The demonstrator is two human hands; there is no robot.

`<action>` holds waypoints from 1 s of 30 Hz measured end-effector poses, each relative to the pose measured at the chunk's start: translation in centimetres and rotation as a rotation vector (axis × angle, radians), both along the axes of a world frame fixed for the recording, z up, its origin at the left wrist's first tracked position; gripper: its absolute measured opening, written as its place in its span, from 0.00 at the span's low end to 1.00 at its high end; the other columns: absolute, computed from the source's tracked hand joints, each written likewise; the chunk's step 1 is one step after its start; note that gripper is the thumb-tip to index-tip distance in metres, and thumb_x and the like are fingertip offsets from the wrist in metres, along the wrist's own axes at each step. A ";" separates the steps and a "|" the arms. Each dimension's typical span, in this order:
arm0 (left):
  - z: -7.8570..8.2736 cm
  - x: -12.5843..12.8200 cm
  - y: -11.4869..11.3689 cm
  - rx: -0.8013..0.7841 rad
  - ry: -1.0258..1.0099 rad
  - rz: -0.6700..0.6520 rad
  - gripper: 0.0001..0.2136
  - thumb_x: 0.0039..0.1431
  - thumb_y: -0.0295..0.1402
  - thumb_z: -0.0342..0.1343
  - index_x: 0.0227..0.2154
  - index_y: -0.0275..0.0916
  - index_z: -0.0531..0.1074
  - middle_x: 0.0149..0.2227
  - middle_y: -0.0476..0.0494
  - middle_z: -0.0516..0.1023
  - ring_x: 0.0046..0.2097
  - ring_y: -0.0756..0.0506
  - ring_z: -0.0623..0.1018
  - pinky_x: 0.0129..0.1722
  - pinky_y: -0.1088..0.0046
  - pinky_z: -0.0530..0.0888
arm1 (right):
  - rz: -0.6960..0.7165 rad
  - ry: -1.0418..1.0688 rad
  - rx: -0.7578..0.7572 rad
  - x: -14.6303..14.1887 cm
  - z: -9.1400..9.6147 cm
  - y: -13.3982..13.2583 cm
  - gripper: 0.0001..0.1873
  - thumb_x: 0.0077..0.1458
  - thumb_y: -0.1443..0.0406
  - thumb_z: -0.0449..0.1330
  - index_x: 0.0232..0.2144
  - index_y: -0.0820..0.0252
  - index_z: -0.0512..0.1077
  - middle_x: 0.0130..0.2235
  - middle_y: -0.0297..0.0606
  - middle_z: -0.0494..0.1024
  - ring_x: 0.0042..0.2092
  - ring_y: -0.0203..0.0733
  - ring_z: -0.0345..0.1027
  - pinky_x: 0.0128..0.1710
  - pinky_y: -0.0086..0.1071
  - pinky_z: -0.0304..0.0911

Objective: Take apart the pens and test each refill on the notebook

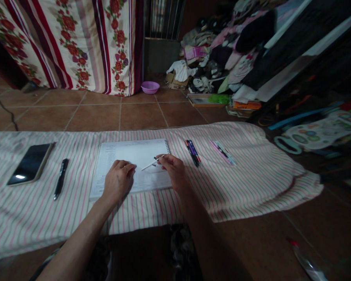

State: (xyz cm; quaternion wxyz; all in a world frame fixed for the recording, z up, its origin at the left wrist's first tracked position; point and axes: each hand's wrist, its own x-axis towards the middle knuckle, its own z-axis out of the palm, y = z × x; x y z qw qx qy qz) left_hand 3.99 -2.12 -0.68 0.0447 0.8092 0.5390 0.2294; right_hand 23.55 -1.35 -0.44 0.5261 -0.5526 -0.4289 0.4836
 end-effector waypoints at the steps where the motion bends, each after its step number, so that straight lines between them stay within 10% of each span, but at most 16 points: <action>1: -0.1 -0.1 0.1 -0.009 -0.011 -0.005 0.09 0.55 0.28 0.50 0.34 0.39 0.76 0.34 0.42 0.75 0.38 0.43 0.70 0.38 0.66 0.70 | 0.002 -0.004 0.001 0.0 0.0 0.0 0.10 0.44 0.59 0.60 0.27 0.60 0.75 0.33 0.38 0.77 0.32 0.36 0.67 0.29 0.28 0.59; 30: 0.7 0.4 -0.8 -0.010 -0.160 -0.050 0.12 0.58 0.36 0.49 0.36 0.38 0.75 0.35 0.42 0.76 0.39 0.43 0.70 0.40 0.65 0.70 | 0.070 -0.147 0.005 -0.9 0.3 -0.1 0.13 0.45 0.56 0.57 0.26 0.61 0.73 0.27 0.37 0.77 0.29 0.38 0.67 0.27 0.29 0.57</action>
